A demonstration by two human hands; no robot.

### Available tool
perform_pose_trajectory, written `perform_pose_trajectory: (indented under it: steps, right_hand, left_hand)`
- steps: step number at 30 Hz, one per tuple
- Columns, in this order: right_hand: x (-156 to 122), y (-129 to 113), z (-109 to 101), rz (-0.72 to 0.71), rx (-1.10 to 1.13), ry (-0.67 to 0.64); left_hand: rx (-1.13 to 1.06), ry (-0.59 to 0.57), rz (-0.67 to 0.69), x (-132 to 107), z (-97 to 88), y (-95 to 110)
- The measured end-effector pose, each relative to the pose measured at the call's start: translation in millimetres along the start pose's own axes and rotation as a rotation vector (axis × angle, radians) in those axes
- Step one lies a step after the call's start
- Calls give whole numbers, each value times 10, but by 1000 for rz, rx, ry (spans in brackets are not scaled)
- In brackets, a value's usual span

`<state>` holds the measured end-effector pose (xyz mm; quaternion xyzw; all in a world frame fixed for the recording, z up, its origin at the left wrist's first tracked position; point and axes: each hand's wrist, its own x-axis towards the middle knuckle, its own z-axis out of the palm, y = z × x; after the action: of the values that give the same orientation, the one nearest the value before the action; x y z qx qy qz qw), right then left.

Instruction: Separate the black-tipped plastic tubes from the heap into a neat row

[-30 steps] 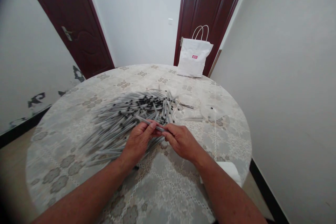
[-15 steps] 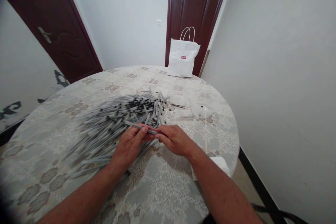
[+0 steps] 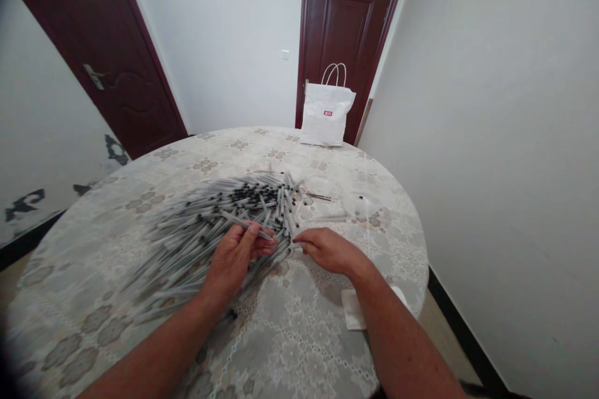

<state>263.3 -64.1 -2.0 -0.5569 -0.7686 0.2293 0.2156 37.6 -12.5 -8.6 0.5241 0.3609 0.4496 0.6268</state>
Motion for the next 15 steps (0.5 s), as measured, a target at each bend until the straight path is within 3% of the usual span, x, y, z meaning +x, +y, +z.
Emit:
perform_pose_trajectory:
  steps: [3,7,8,12,13,15]
  right_hand:
    - [-9,-1,-109,156,3,-54]
    - [74,66,-310,204,29,-124]
    - [111,96,-364,214,35,-63]
    - [238,211,-526,315,114,397]
    - [253,229,-545,341,140,453]
    - [265,250,-553,374,166,445]
  left_hand:
    - [-12,-29,-15,-10,-7,26]
    - [-21,-63,-28,-44,10,58]
    - [-22,-69,-33,-51,14,65]
    - [-13,-90,-34,-64,13,72]
    - [-10,-96,-31,-64,10,69]
    - [1,-111,-27,-61,3,61]
